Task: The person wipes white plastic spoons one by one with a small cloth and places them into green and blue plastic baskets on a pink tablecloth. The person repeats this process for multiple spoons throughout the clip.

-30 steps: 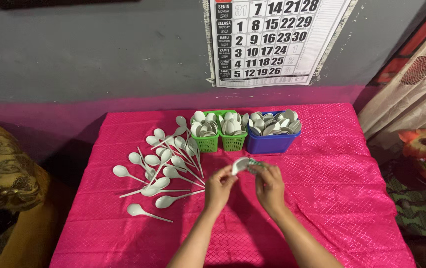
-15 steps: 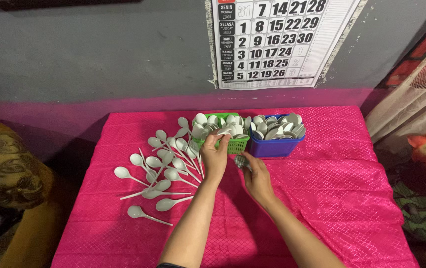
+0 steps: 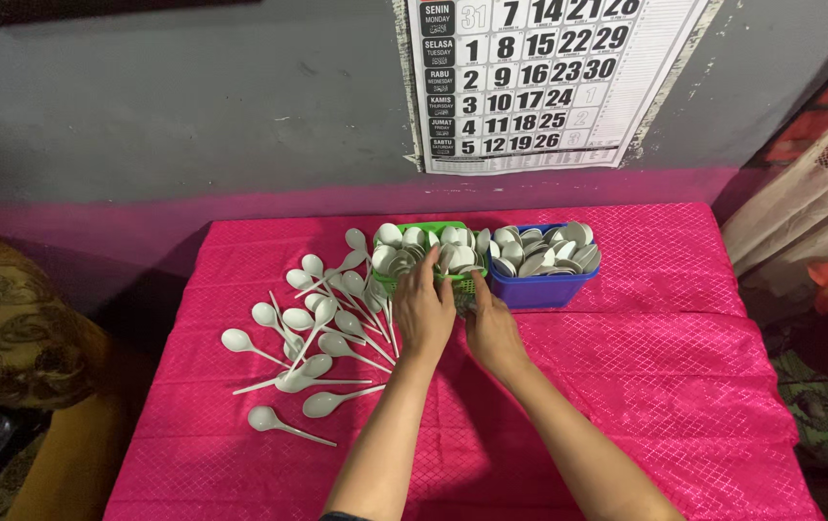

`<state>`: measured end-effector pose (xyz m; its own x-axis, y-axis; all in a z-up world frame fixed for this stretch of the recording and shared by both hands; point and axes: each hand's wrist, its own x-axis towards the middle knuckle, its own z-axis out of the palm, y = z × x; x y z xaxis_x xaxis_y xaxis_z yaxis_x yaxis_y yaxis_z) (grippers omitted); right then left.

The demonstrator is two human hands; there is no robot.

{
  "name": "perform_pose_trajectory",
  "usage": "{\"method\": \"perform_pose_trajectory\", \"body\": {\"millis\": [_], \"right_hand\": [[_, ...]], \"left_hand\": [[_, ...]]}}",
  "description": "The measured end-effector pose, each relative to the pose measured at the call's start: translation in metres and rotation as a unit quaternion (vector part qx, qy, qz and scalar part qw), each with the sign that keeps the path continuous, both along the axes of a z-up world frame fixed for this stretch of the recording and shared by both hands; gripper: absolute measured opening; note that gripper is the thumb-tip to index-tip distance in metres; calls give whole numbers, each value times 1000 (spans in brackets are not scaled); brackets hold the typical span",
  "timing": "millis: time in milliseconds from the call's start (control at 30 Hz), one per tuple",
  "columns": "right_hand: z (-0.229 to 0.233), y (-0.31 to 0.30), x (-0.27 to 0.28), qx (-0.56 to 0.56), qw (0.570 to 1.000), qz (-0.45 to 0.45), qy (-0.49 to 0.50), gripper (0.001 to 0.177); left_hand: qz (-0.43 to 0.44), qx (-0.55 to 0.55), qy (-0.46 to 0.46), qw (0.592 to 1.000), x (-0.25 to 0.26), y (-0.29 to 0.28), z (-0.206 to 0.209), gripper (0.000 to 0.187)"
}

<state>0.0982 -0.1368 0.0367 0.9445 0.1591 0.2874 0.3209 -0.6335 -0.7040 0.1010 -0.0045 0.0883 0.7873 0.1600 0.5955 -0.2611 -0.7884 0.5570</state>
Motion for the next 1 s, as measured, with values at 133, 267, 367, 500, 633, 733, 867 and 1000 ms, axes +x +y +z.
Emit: {"method": "perform_pose_trajectory", "body": {"millis": [133,267,367,500,633,733,867,1000], "right_hand": [[0,-2,-1,-9,1000,-6,17,78],[-7,2,-15,12,999,-4,-35,76],[-19,11,-39,41,998,34,-15,75],[-43,32,-74,132,984,97,65,69],[-64,48,-101,146,976,82,142,55],[-73,49,-107,140,984,97,47,47],[-79,47,-114,108,988,106,12,43],[-77,48,-114,100,989,110,-1,41]], "left_hand": [[-1,-13,-12,1000,-23,5,-18,39],[-7,-18,69,997,-61,20,-49,24],[5,4,130,991,-86,42,-68,24],[51,37,215,975,-110,72,-85,26],[128,135,190,964,-125,94,-96,28],[164,146,199,955,-117,105,-106,30],[173,133,210,953,-91,109,-120,33],[187,137,296,926,-68,105,-124,36]]}}
